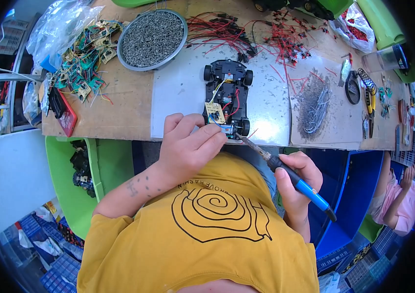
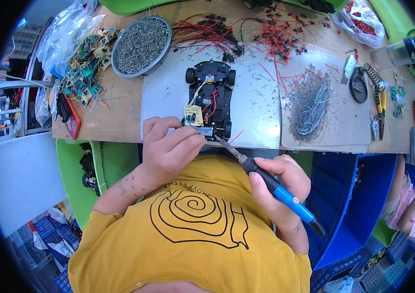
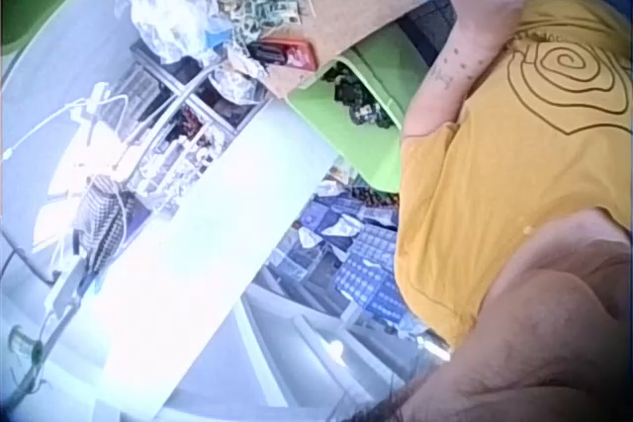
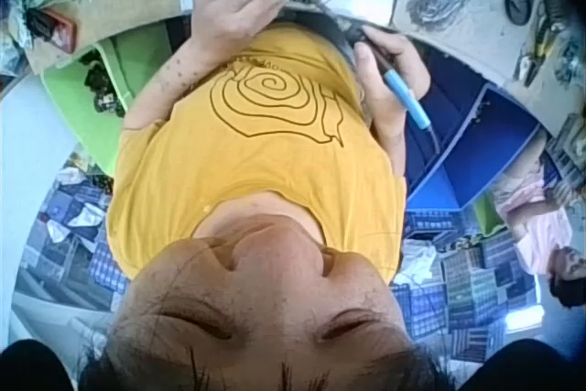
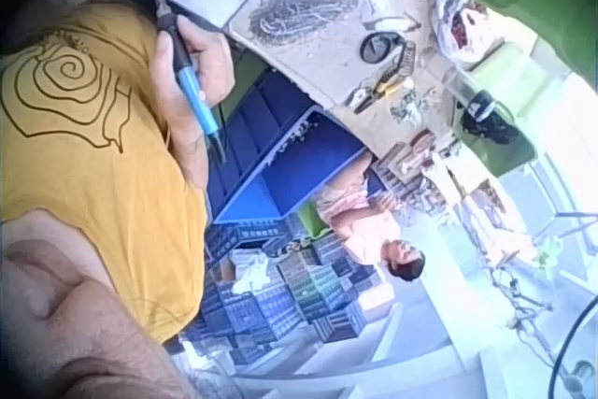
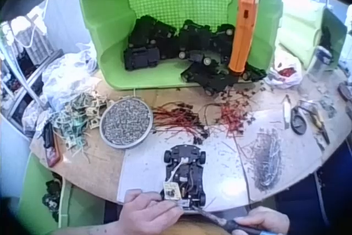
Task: The person assembles a toy car by soldering wires to a circuit board with a soldering iron, then secures components to the toy car chassis with an electric screwdriver.
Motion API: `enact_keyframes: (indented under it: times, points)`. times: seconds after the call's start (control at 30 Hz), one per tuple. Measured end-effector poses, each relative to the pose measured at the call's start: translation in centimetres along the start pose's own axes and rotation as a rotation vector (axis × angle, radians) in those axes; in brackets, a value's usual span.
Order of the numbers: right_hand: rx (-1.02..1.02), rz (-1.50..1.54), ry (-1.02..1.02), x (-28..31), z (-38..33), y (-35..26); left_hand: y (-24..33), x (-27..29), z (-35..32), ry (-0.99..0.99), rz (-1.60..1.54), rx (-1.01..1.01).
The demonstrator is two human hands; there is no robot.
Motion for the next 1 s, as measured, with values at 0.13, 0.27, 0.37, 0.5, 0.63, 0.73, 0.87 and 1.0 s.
enact_keyframes:
  times: [0.13, 0.27, 0.37, 0.5, 0.63, 0.73, 0.87, 1.0]
  points:
    - [0.082, -0.047, -0.002, -0.1, 0.3, -0.8, 0.1, 0.1, 0.3, -0.006, 0.054, 0.047]
    - [0.14, -0.066, 0.006, -0.1, 0.5, -1.5, 0.5, -0.2, 0.3, -0.025, 0.11, 0.034]
    - [0.153, -0.095, 0.006, -0.1, 0.5, -1.9, 0.8, -0.5, 0.3, -0.053, 0.162, 0.007]
    - [0.143, -0.103, -0.001, -0.2, 0.6, -1.8, 1.0, -0.6, 0.4, -0.078, 0.203, 0.004]
    - [0.148, -0.108, -0.008, -0.3, 0.6, -1.8, 0.9, -0.5, 0.6, -0.111, 0.19, 0.043]
    - [0.152, -0.109, -0.008, -0.4, 0.7, -1.9, 0.9, -0.5, 0.7, -0.119, 0.186, 0.049]
    - [0.16, -0.108, -0.011, -0.5, 0.7, -2.0, 0.9, -0.5, 0.7, -0.113, 0.182, 0.055]
    - [0.167, -0.124, -0.02, -0.7, 0.7, -2.0, 1.0, -0.4, 0.8, -0.12, 0.179, 0.056]
Point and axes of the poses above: each hand's wrist, its own z-axis towards the middle knuckle, its own x-axis out of the back of the hand, y = z × x, the point moved 7 cm from there along z, towards the middle knuckle, and after that the axes turned 8 degrees about -z, right-handed, at the moved point
